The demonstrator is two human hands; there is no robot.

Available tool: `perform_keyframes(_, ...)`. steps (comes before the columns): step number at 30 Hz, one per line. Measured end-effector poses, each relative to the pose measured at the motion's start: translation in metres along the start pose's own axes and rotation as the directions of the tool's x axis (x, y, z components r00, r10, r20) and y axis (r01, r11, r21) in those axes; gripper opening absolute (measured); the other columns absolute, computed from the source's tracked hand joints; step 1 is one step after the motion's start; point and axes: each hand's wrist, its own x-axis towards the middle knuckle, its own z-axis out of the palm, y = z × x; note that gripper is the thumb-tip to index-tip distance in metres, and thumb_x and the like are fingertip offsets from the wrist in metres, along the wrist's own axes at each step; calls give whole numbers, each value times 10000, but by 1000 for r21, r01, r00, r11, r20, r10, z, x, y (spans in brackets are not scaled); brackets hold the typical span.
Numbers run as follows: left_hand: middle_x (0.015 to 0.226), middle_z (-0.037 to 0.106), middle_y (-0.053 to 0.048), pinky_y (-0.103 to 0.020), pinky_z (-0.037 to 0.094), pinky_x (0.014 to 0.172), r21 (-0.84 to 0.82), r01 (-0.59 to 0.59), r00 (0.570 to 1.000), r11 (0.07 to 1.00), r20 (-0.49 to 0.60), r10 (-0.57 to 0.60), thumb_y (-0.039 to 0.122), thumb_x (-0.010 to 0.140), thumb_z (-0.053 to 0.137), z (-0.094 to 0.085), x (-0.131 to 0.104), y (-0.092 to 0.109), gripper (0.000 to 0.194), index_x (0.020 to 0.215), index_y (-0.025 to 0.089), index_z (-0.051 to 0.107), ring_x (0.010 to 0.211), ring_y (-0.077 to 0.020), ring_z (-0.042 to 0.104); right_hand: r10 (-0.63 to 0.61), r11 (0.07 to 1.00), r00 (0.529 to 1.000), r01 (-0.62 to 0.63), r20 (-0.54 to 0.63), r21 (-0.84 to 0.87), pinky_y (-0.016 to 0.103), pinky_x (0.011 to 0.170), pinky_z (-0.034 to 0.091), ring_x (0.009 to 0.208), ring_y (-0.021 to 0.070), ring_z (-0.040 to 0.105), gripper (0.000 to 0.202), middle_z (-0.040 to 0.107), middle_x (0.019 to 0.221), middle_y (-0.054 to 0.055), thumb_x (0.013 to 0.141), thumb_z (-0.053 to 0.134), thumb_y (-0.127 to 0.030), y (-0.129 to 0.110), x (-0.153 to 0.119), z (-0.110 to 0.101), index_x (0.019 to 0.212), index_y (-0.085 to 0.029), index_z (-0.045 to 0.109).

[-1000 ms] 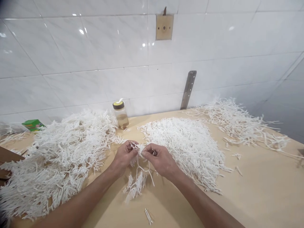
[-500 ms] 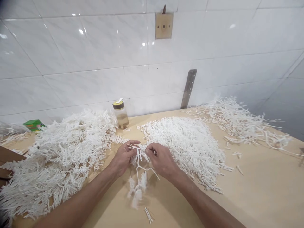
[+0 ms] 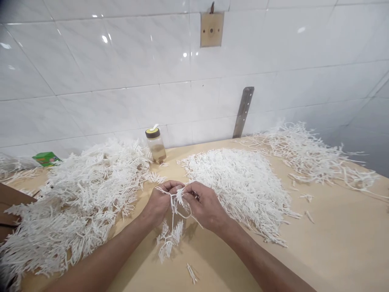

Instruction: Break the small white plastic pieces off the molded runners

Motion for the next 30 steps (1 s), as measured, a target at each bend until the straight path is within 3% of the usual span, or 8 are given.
perform_keyframes(2,681,669,-26,-232,442,573,-51,22,1000,998,22,-21,330,652,812,0,-1,2,260,793,133,719,575,-109,565,-7,1000,1000,7,6,21,263,615,411,666,147,543,174,631,746,9,905,525,-307,1,1,-1,813,-205,633)
perform_keyframes(5,687,662,-25,-225,433,579,-47,29,995,998,92,-25,348,652,824,-2,-2,3,304,836,128,721,586,-106,558,92,995,993,-90,-71,40,264,595,407,640,147,536,169,631,729,6,889,530,-318,3,2,-2,834,-202,640)
perform_keyframes(8,715,652,-19,-229,432,603,-6,29,976,1000,214,-27,372,675,819,-5,-3,6,417,1009,146,713,622,-116,567,217,976,966,-211,-139,57,264,559,386,601,145,516,192,617,686,0,876,530,-346,6,4,-5,829,-195,639)
perform_keyframes(10,725,641,-12,-223,413,588,39,29,962,999,269,-38,387,683,815,-6,-3,9,492,1101,162,690,614,-112,552,235,972,962,-229,-136,59,269,573,394,610,150,523,206,622,687,2,874,528,-357,7,5,-6,824,-193,642)
perform_keyframes(14,683,615,-3,-211,368,528,126,-13,973,992,232,-17,422,690,799,-6,-4,10,460,1046,150,695,548,-92,501,210,976,972,-202,-108,84,276,622,420,663,160,557,167,647,727,9,856,539,-322,8,5,-5,828,-197,646)
perform_keyframes(19,538,531,48,-187,296,443,165,-46,983,985,184,15,430,713,771,-5,-1,4,355,890,151,640,432,-59,395,256,965,964,-252,-70,68,265,571,392,599,146,532,154,623,676,-4,834,562,-322,5,4,-1,804,-196,645)
perform_keyframes(25,560,554,43,-186,352,488,142,-58,981,988,193,30,371,668,806,-2,-3,5,345,840,160,594,487,-76,482,215,971,977,-214,1,104,252,562,385,600,132,506,235,610,677,-8,862,571,-393,2,4,-2,749,-191,608)
perform_keyframes(30,506,512,72,-179,282,443,251,19,955,968,281,-92,403,697,775,-2,-5,11,339,861,166,597,410,-49,377,269,959,956,-255,-116,126,239,514,341,558,116,443,273,550,649,-24,891,552,-449,12,6,-9,793,-196,587)
